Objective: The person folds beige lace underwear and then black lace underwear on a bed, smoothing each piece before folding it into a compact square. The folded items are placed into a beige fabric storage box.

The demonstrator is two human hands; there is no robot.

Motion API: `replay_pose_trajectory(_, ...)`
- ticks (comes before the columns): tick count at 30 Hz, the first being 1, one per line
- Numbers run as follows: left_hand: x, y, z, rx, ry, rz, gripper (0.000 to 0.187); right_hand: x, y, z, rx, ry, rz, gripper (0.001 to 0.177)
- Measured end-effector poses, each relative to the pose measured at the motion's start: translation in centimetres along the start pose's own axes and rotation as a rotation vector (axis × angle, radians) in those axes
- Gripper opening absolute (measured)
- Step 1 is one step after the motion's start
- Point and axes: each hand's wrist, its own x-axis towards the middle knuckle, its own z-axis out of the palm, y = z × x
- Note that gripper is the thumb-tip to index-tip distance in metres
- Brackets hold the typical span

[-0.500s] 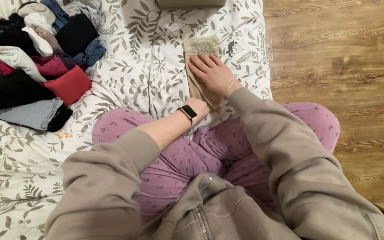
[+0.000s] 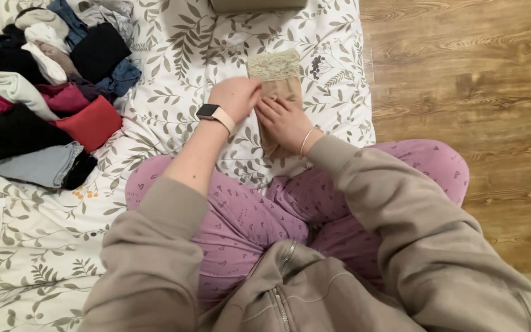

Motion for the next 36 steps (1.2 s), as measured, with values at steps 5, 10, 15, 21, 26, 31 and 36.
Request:
replay_pose_trajectory(5, 1.5, -0.7, 3.7, 0.123, 0.013, 0.002, 0.023, -1.1, -3.4, -1.7, 0.106, -0.197, 0.040, 0.041)
replay_pose_trajectory(10, 1.6, 0.8, 0.9, 0.007, 0.103, -0.091, 0.019, 3.9, -0.3, -10.7, 0.486, -0.685, 0.251, 0.023)
replay_pose_trajectory(15, 2.1, -2.0, 2.0, -0.428, 0.224, -0.511, 0.025, 5.9, 9.2, -9.3, 0.537, -0.350, 0.905, 0.027)
replay_pose_trajectory(21, 4.3, -1.6, 3.6, -0.675, 0.231, -0.687, 0.052, 4.8, 10.3, -6.3, 0.855, -0.455, 1.178, 0.042)
replay_pose_trajectory(26, 6.5, -4.5, 7.5, -0.749, 0.391, -0.655, 0.026, 2.7, 11.3, -1.6, 0.739, -0.301, 1.148, 0.036)
replay_pose_trajectory(31, 6.5, -4.0, 5.5, -0.747, 0.413, -0.639, 0.011, 2.9, 11.7, -0.9, 0.673, -0.167, 1.071, 0.028)
replay_pose_trajectory(36, 5.6, -1.8, 1.9, -0.646, 0.098, -0.695, 0.053, 3.7, 12.2, -2.5, 0.882, -0.292, 1.257, 0.041)
